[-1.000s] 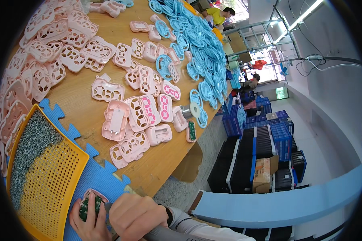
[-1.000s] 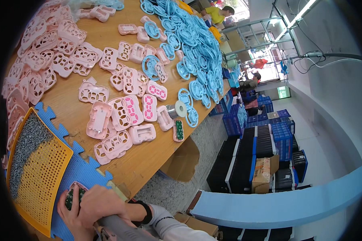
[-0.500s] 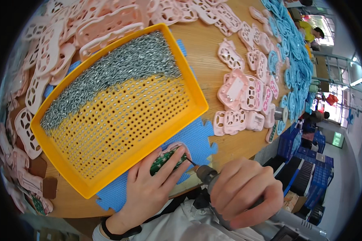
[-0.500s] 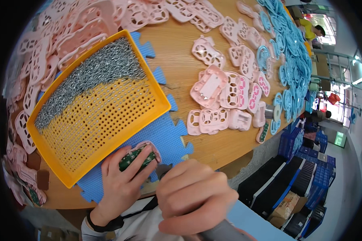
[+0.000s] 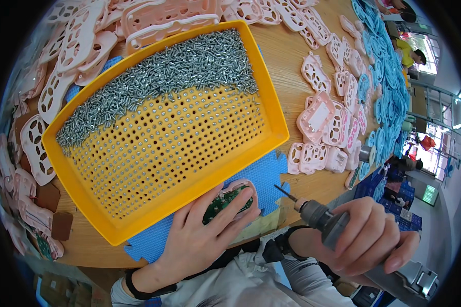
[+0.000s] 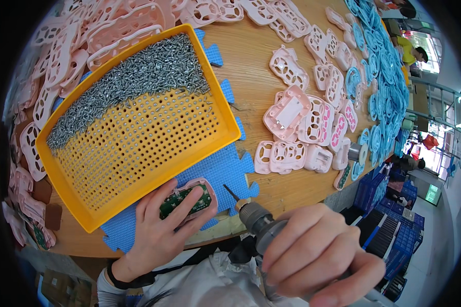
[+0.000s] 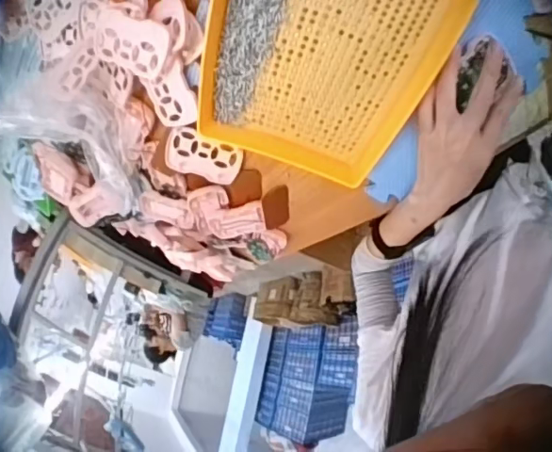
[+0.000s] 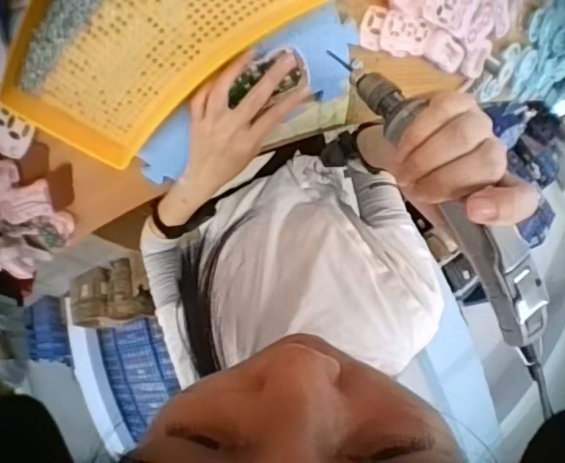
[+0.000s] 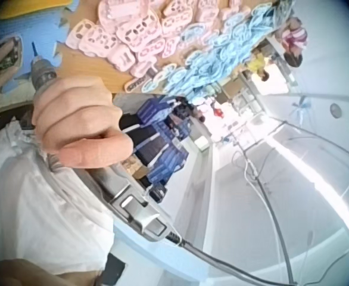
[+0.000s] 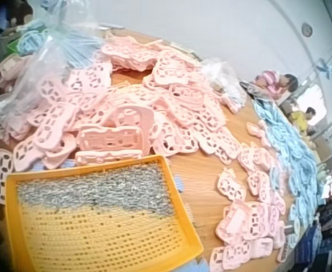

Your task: The person is assembling components, inserting screws into pink and green plastic housings using an electric screwdriver.

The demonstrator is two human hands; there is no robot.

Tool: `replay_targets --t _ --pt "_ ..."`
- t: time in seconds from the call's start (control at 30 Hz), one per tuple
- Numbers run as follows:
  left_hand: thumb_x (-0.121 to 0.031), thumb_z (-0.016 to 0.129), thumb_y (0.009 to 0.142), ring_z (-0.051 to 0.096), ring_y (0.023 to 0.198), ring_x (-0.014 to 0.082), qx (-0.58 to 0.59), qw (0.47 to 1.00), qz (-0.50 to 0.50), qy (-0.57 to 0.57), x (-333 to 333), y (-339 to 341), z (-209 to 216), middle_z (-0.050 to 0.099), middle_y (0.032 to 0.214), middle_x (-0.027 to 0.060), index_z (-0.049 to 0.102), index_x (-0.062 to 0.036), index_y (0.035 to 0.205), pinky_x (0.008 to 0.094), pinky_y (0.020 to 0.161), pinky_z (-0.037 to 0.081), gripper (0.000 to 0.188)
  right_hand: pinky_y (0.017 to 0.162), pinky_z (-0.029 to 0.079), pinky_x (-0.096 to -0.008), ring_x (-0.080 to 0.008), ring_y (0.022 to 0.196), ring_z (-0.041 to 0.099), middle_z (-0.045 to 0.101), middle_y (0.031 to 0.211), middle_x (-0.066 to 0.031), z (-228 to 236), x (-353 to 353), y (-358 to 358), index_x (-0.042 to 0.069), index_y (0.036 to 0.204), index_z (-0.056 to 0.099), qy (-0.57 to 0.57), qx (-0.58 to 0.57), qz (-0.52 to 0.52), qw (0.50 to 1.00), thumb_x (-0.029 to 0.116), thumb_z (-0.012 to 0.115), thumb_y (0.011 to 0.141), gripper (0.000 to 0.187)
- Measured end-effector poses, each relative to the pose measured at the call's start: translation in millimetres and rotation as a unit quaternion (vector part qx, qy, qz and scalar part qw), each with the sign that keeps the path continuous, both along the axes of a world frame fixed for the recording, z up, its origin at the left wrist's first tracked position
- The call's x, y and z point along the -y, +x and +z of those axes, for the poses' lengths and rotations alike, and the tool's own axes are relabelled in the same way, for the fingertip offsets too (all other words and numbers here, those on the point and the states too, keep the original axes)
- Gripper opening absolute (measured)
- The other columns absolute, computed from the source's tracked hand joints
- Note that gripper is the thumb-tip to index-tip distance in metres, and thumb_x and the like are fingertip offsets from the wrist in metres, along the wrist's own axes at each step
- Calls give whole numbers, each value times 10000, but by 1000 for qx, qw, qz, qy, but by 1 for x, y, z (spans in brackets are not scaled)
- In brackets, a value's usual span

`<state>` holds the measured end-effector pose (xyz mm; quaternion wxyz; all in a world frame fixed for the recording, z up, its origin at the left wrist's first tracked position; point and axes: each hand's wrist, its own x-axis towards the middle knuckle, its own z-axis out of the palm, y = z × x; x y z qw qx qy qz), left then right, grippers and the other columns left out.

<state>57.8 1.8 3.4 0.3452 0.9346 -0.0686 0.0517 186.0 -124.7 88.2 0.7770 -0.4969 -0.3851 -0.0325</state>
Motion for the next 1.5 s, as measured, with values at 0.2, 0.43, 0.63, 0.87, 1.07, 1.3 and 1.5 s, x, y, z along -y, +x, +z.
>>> replay_targets --t 0.2,0.43,0.63,0.87,1.07,1.3,1.5 --pt "-173 615 753 477 1096 264 0 999 35 -11 -16 -17 3 527 1257 70 643 -188 1106 400 919 361 355 401 443 -161 -63 423 527 538 497 13 3 -16 13 95 830 499 -17 27 -52 998 198 628 808 167" --pt "-106 680 707 562 940 264 17 995 94 -32 -24 -32 -4 595 1130 136 661 -87 1026 374 785 464 320 397 470 -185 -89 409 545 555 501 -8 -1 -27 12 86 807 502 35 -16 42 998 114 605 805 107" --pt "-96 709 683 585 905 268 47 993 85 -74 -22 -18 -3 599 1095 139 660 -66 968 346 759 481 291 402 492 -258 -176 429 579 591 532 -102 -14 -23 3 30 834 511 78 -33 251 964 56 503 859 37" --pt "-120 791 583 589 896 266 12 979 134 -153 -19 -20 -12 591 1087 98 639 -86 983 344 750 467 429 393 467 -340 -247 408 525 534 525 -179 -25 -25 -35 -52 694 448 61 -122 250 959 52 507 838 187" --pt "-66 756 582 593 904 257 29 976 135 -167 -13 -13 -7 600 1084 80 643 -89 976 344 762 472 411 500 503 -287 -191 528 596 603 653 -110 -24 -21 -18 45 911 479 -22 -2 310 950 140 516 879 107" --pt "-48 750 573 599 901 241 35 973 147 -172 -13 -18 -11 603 1075 68 647 -91 976 331 753 482 418 546 499 -289 -192 551 580 585 657 -93 -16 -26 -23 58 862 468 -62 13 321 945 54 531 836 69" --pt "-57 757 577 601 889 236 41 973 147 -176 -12 -17 -11 603 1072 65 650 -90 972 320 741 486 412 485 522 -271 -171 480 611 616 603 -109 -31 -23 -36 24 835 478 -14 23 234 972 58 518 851 55"
